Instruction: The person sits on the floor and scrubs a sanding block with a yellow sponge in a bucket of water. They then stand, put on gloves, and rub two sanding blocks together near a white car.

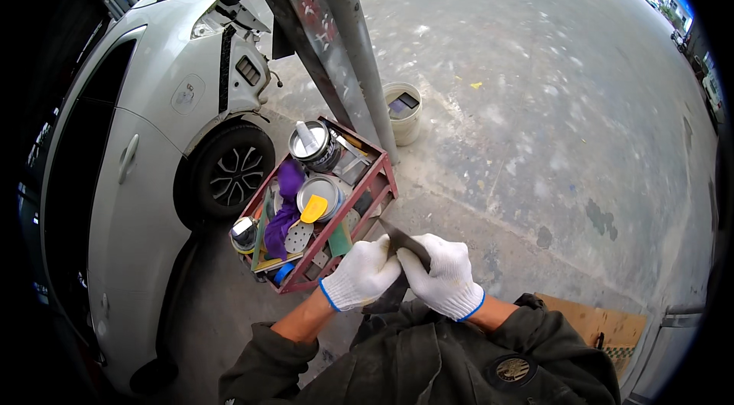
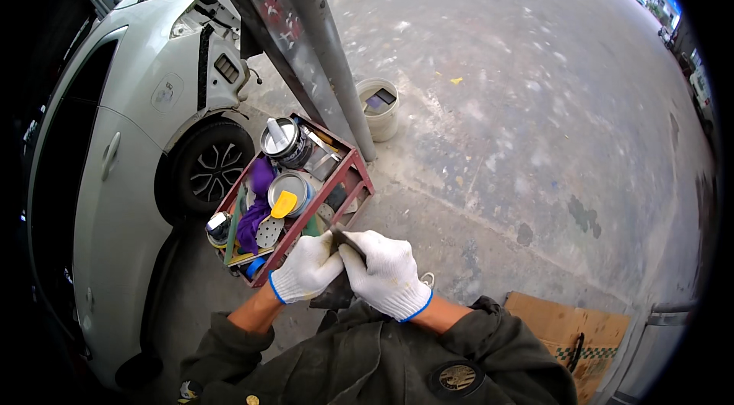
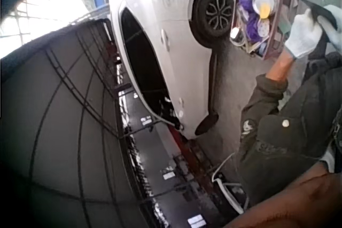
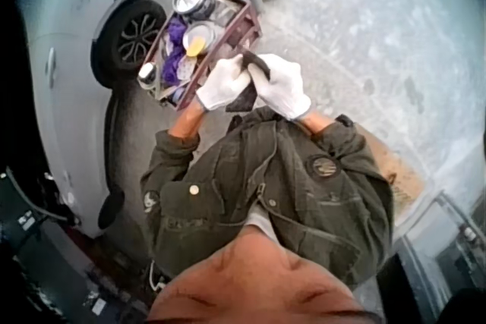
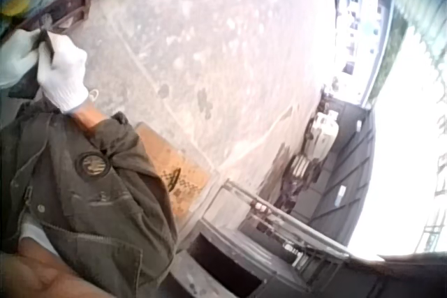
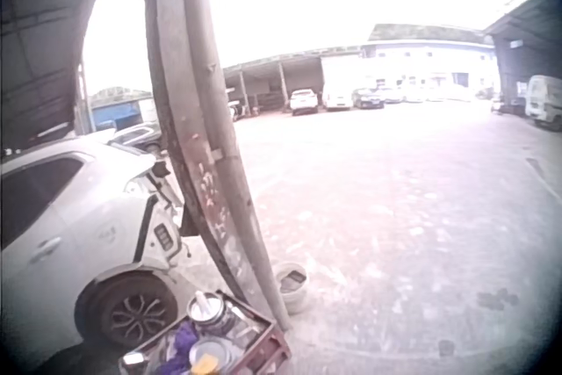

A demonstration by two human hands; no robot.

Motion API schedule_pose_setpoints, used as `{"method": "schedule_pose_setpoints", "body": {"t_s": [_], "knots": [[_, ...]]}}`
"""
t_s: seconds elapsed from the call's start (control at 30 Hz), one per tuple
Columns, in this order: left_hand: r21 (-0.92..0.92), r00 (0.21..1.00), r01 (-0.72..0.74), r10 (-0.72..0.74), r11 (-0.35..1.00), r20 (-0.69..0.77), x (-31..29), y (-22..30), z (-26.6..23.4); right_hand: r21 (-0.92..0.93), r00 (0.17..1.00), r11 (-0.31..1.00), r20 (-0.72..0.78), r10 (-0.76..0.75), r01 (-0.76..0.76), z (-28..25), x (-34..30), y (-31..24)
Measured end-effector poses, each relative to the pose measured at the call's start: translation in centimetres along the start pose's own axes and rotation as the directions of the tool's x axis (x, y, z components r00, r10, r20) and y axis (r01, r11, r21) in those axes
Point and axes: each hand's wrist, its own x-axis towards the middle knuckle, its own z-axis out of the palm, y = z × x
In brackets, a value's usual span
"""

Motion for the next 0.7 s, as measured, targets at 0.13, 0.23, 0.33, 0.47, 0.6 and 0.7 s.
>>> {"method": "schedule_pose_setpoints", "body": {"t_s": [0.13,0.23,0.33,0.47,0.6,0.7], "knots": [[-0.108,0.997,0.050,-0.043,0.993,0.064,-0.3,-1.2,0.3,0.129,0.977,0.975,0.133,0.164,-0.181,-1.4,1.3,-0.2],[-0.235,0.999,0.034,-0.043,0.971,-0.030,-0.1,-0.8,1.0,0.203,0.978,0.957,0.020,0.206,-0.206,-1.3,2.2,0.1],[-0.232,0.996,0.010,-0.031,0.973,-0.087,-0.1,-0.5,1.1,0.115,0.983,0.976,0.020,0.182,-0.183,-1.6,2.5,0.1],[-0.084,0.994,0.060,-0.068,0.995,-0.086,-0.6,-1.9,1.2,0.012,0.978,0.983,0.105,0.178,-0.181,-1.1,1.7,-0.3],[-0.085,0.995,0.034,-0.041,0.996,-0.092,-1.1,-2.6,1.5,0.069,0.969,0.974,0.139,0.206,-0.217,-1.0,1.3,0.1],[-0.130,0.983,0.184,-0.184,0.974,0.013,-1.0,-0.6,1.4,0.086,0.985,0.981,0.006,0.172,-0.172,-1.1,1.6,0.2]]}}
